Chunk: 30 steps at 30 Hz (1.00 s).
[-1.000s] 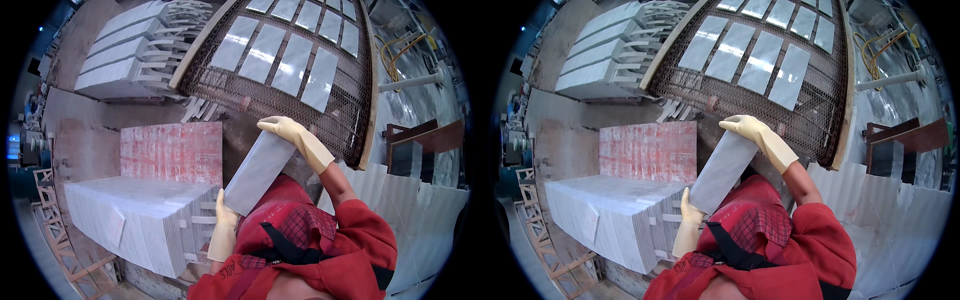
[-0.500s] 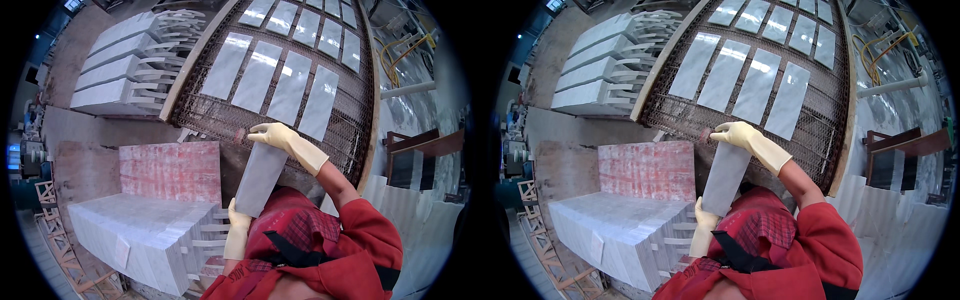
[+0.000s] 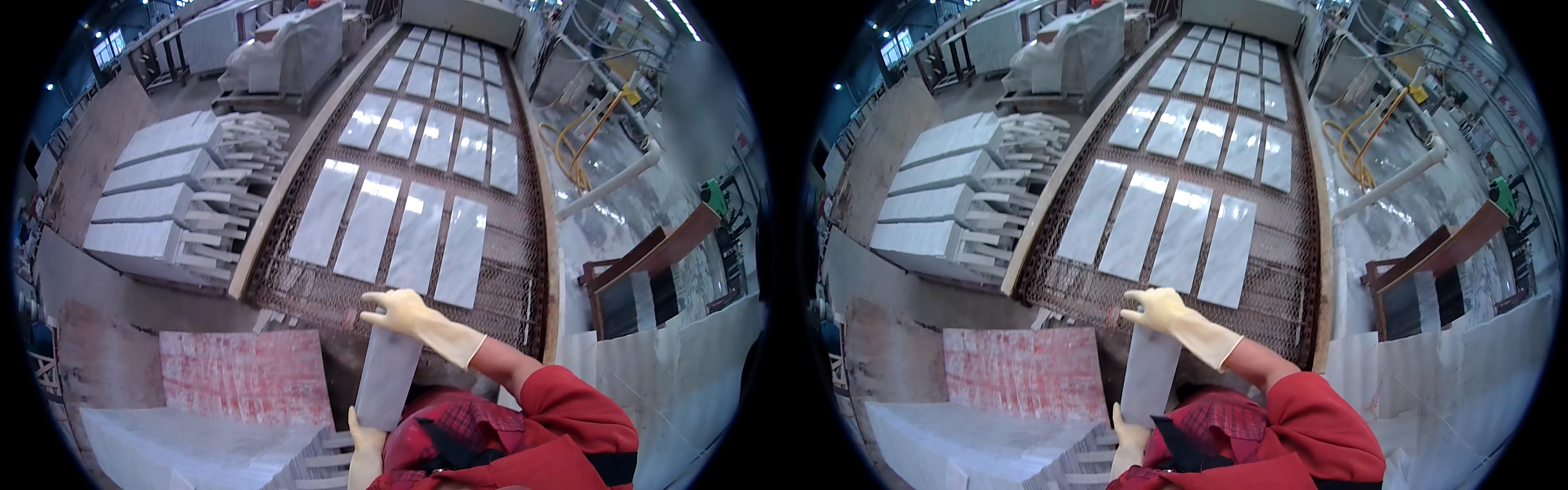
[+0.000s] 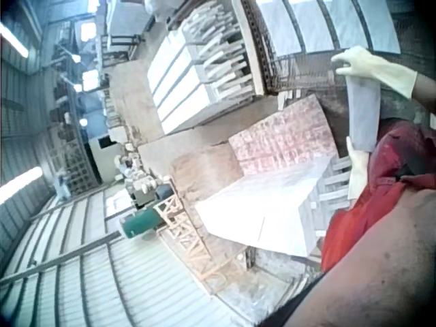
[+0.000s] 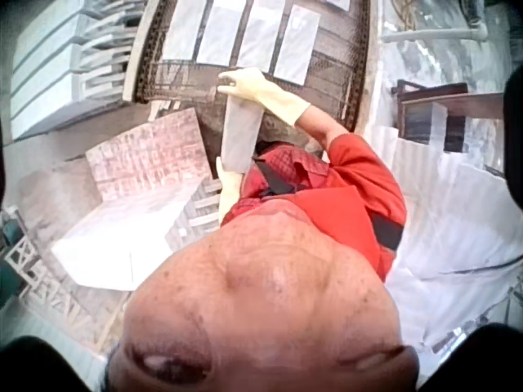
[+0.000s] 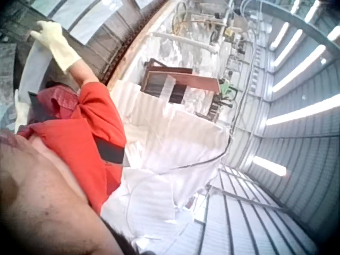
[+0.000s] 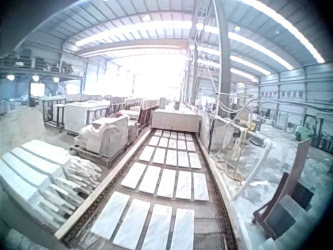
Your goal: The person repeatedly picks up rectangular white tiles from a stack and places them onto a mesh rack. The person handles the tiles one at a time, aligning them in rows on the rack.
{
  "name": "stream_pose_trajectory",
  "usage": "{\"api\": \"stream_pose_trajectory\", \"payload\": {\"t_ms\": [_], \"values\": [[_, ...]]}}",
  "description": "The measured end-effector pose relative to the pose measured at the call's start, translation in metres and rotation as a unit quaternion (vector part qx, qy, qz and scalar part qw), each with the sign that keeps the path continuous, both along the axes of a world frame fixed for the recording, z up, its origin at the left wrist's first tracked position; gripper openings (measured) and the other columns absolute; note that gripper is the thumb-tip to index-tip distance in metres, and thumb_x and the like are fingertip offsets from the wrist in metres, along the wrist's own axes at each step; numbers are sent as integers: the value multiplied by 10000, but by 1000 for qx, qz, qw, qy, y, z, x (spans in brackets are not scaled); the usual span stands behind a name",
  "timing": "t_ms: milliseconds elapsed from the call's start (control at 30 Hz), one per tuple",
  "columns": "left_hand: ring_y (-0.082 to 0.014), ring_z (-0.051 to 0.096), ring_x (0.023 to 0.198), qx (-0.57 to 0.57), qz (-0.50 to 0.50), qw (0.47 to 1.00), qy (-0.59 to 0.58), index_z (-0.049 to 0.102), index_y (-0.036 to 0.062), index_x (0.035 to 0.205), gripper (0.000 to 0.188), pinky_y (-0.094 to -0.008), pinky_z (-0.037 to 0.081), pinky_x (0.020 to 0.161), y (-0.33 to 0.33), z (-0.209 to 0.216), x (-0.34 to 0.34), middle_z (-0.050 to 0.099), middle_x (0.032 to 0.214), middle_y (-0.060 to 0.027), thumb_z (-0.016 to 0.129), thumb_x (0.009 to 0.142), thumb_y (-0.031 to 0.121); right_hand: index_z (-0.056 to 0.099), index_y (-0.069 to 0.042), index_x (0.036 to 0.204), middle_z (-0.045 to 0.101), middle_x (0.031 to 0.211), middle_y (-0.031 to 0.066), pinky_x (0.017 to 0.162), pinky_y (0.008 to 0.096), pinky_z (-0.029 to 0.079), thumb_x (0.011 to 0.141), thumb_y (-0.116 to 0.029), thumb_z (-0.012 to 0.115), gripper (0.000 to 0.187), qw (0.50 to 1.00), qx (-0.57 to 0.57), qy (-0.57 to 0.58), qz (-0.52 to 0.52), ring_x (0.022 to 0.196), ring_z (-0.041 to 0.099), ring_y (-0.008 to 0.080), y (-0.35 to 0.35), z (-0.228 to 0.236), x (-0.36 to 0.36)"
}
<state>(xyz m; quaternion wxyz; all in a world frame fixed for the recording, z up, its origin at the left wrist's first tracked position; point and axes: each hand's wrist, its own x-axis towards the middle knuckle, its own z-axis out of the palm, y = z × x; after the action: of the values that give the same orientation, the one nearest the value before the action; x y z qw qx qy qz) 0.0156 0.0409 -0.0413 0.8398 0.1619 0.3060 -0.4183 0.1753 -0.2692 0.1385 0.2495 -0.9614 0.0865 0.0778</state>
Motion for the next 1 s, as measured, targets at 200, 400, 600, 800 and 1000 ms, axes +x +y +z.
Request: {"api": "stream_pose_trajectory", "payload": {"t_ms": [200,400,600,800,1000], "values": [[-335,396,1467,35,-23,999,8,453,151,1544,704,-545,293,1209,3,17,3,506,1568,-77,382,1034,631,662,-189,1363,753,1049,205,934,468,547,955,-587,611,573,999,-18,-28,-2,1034,709,381,6,1,-6],[-408,356,1474,70,-87,993,-33,401,200,1578,774,-735,279,1124,6,38,1,410,1622,-107,386,997,711,714,-140,1252,758,962,193,857,465,567,948,-502,662,476,986,-51,-161,1,939,722,385,7,-3,-11],[-441,422,1367,98,-83,991,29,460,191,1508,887,-761,395,1020,9,39,-2,487,1513,-146,531,876,809,774,-70,972,737,827,175,731,455,563,940,-376,700,316,939,9,-337,-73,790,713,375,13,17,-53],[-404,458,1334,101,-86,991,31,529,217,1431,792,-739,402,1000,1,75,0,536,1454,-119,508,894,799,771,-39,861,768,839,123,756,374,575,969,-464,670,450,971,109,-35,-210,790,744,239,32,9,-186],[-390,472,1349,51,-72,995,36,564,210,1403,679,-756,388,1000,4,88,-2,557,1455,-107,449,973,723,718,18,1029,769,915,101,775,301,577,986,-597,638,621,869,387,228,-206,844,730,179,89,-27,-227]]}}
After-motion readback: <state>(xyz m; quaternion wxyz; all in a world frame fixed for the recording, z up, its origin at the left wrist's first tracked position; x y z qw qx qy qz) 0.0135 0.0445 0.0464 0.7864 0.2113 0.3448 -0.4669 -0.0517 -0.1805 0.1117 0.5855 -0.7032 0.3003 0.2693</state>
